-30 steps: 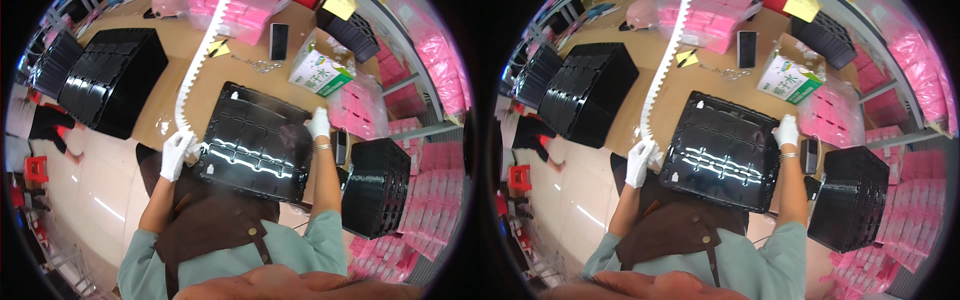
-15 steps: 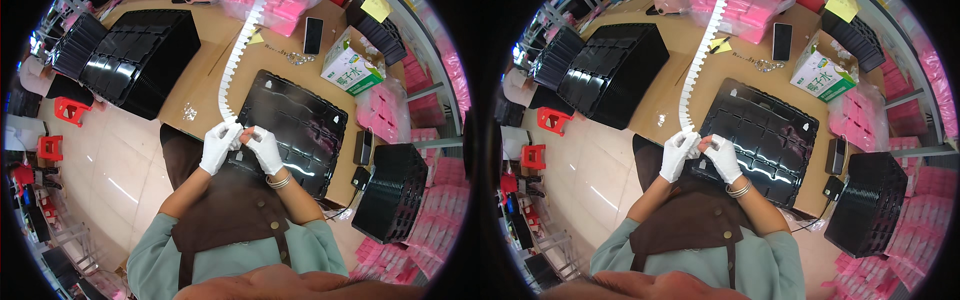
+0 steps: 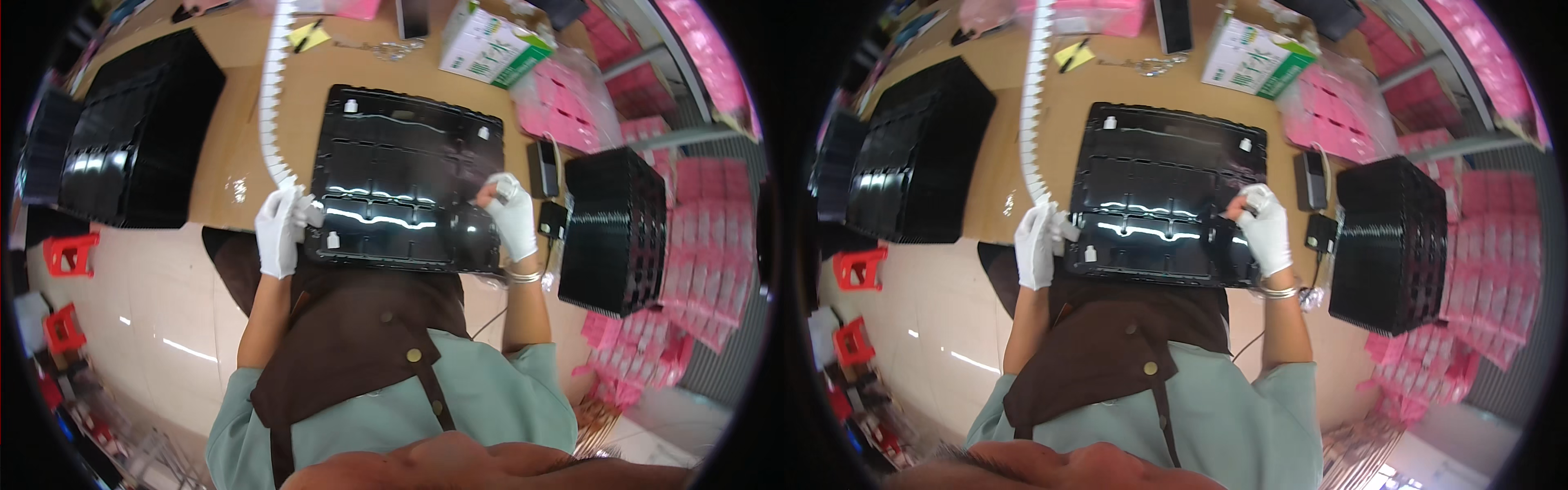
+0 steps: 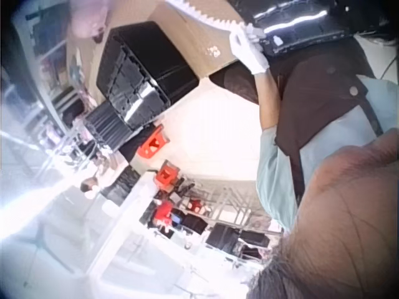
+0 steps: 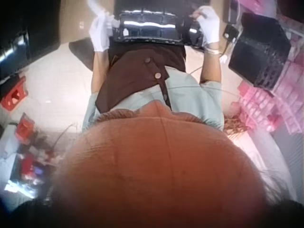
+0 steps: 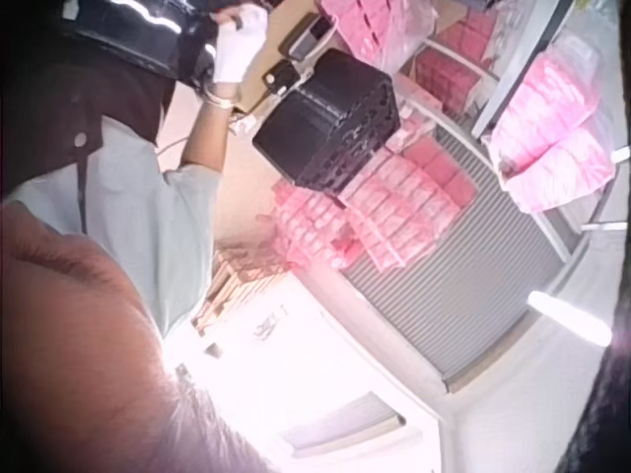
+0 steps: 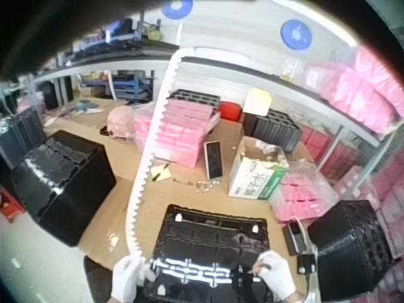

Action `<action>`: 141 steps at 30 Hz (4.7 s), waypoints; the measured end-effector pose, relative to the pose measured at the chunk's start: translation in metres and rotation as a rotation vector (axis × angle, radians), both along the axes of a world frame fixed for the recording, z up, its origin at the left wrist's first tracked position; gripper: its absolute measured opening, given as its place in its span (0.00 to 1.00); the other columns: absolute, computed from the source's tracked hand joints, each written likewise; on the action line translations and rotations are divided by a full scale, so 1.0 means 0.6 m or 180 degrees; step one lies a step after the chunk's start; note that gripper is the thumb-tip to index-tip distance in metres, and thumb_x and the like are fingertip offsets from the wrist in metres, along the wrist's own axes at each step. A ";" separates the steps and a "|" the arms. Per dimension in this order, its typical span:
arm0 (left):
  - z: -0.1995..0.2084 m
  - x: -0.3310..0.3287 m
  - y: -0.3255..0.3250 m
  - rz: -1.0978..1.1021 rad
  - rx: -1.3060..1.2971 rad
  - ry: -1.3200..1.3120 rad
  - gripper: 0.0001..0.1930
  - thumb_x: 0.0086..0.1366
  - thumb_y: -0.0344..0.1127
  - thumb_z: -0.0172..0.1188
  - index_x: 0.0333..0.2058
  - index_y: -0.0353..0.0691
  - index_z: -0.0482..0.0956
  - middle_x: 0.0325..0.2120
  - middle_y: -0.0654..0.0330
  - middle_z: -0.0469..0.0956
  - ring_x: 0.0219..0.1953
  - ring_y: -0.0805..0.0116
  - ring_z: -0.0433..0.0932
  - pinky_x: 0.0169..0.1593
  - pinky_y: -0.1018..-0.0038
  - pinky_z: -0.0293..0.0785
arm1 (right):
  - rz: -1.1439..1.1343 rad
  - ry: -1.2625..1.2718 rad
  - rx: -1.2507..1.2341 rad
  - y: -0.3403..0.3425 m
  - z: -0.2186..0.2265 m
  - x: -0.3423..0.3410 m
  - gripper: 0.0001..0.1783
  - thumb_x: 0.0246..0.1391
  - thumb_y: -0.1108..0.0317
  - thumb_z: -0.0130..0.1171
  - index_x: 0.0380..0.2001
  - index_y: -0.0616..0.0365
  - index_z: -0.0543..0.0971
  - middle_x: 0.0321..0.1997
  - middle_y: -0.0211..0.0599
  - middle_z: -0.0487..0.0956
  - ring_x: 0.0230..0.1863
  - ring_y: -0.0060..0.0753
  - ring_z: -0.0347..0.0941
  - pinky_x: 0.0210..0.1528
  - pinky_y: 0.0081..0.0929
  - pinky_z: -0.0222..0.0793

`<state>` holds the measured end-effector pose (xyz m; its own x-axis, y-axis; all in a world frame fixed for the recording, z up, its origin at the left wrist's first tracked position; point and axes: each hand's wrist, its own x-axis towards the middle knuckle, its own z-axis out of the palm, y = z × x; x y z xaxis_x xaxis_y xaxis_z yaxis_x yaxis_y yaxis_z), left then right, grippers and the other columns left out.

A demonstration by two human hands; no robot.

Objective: The person assembles small metal components into plastic trays by hand, then applies pink foam padding to secure them.

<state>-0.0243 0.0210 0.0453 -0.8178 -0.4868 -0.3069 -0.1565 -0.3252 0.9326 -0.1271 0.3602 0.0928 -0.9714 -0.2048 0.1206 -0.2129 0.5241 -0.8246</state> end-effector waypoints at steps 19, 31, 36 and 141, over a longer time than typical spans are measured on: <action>-0.056 -0.015 0.026 -0.0276 -0.0648 -0.0102 0.13 0.68 0.39 0.55 0.37 0.33 0.80 0.29 0.68 0.76 0.31 0.83 0.69 0.36 0.84 0.67 | 0.0423 -0.0355 0.2601 0.057 -0.051 0.063 0.09 0.32 0.75 0.67 0.17 0.57 0.75 0.28 0.39 0.74 0.36 0.43 0.73 0.36 0.37 0.70; -0.052 -0.018 0.019 -0.0201 -0.0661 -0.0162 0.12 0.68 0.38 0.56 0.37 0.32 0.79 0.30 0.67 0.76 0.33 0.82 0.72 0.38 0.82 0.70 | -0.0152 -0.0413 0.0828 0.066 -0.049 -0.084 0.06 0.45 0.85 0.54 0.22 0.63 0.74 0.21 0.37 0.78 0.29 0.25 0.79 0.35 0.23 0.74; -0.074 -0.019 0.018 -0.0236 -0.0400 -0.0149 0.11 0.68 0.38 0.56 0.37 0.34 0.78 0.28 0.67 0.76 0.29 0.82 0.74 0.33 0.83 0.73 | -0.0655 0.0057 0.1557 0.040 -0.112 -0.230 0.07 0.47 0.75 0.51 0.26 0.57 0.79 0.25 0.40 0.82 0.32 0.38 0.80 0.36 0.30 0.73; -0.054 -0.014 0.005 -0.1069 -0.3722 -0.0060 0.18 0.58 0.40 0.63 0.48 0.50 0.78 0.38 0.54 0.73 0.40 0.55 0.76 0.42 0.64 0.73 | 0.2338 -0.0735 0.1325 -0.287 -0.077 0.110 0.04 0.48 0.74 0.54 0.30 0.60 0.74 0.31 0.48 0.76 0.35 0.53 0.76 0.37 0.44 0.71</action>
<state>-0.0327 0.0239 0.0130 -0.9565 -0.2426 0.1621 -0.0879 0.7695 0.6326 -0.0608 0.1881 0.0464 -0.5674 -0.7719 -0.2867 -0.4660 0.5881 -0.6610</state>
